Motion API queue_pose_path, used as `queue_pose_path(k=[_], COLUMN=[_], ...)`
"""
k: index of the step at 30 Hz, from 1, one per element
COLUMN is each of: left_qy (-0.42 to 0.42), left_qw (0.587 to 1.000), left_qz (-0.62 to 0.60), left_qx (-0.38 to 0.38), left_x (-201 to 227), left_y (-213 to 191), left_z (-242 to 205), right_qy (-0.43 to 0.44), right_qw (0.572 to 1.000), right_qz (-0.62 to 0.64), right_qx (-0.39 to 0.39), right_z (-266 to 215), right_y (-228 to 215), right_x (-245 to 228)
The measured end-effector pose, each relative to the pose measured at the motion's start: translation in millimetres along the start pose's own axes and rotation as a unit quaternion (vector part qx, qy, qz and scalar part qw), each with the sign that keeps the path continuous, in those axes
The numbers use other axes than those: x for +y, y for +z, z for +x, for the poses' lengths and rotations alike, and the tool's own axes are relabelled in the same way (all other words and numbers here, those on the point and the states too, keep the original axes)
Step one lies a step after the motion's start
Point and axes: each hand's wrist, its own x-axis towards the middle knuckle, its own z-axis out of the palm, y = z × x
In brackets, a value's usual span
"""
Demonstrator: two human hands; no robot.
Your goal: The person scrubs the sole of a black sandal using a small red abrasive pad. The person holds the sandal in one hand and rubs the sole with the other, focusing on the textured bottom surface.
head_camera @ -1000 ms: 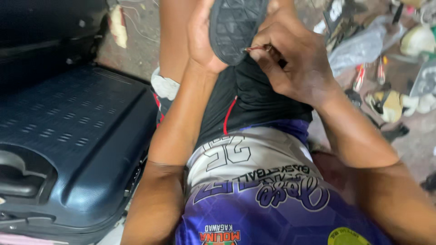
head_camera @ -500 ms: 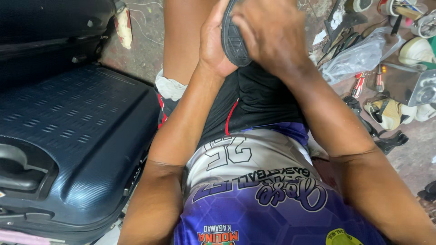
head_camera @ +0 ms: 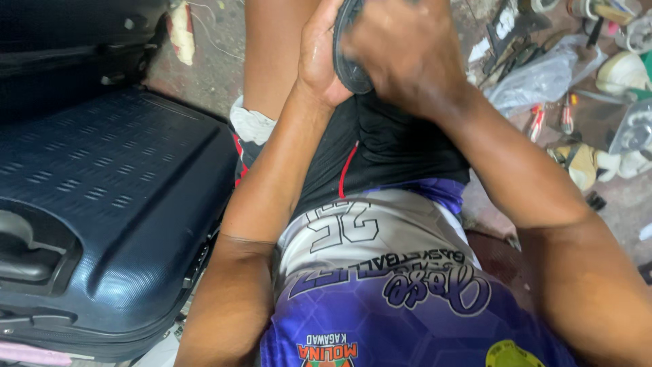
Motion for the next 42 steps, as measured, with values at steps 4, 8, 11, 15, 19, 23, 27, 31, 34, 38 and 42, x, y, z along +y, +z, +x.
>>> queue_pose_path(k=[4,8,11,15,19,23,27,31,34,38,42], left_qy=[-0.014,-0.027,-0.042,-0.015,-0.038,-0.051,-0.055,-0.029,-0.036,-0.039,-0.015], left_qw=[0.999,1.000,0.999,1.000,0.998,0.994,0.998,0.999,0.997,0.999,0.997], left_qz=[-0.013,0.010,-0.004,0.017,-0.015,0.084,0.028,0.015,0.064,0.026,0.069], left_qx=[-0.034,-0.011,-0.004,0.005,-0.050,0.037,-0.001,0.039,0.026,0.016,-0.026], left_x=[5,6,0,9,3,17,4,11,12,2,13], left_y=[-2,-10,-16,-18,-13,-5,-12,-16,-23,-22,-17], left_z=[3,-3,2,-2,-1,-2,-7,5,-6,0,-6], right_qy=[-0.009,-0.035,-0.020,-0.029,-0.017,-0.023,-0.024,-0.028,-0.032,-0.011,-0.006], right_qw=[0.999,0.998,0.999,0.994,0.998,0.992,0.995,0.996,0.994,0.998,0.995], right_qz=[0.042,-0.004,-0.023,0.081,0.033,0.098,0.077,0.076,0.058,0.060,0.071], right_qx=[0.009,-0.046,0.006,-0.068,-0.050,-0.071,-0.062,-0.037,-0.082,-0.010,-0.070], right_z=[3,1,-5,4,-2,4,-7,1,-3,-11,-6], right_y=[-3,-2,-6,-4,-9,-6,-4,-7,-1,-2,6], right_x=[1,-3,-1,0,-4,-1,-4,2,-8,-5,-9])
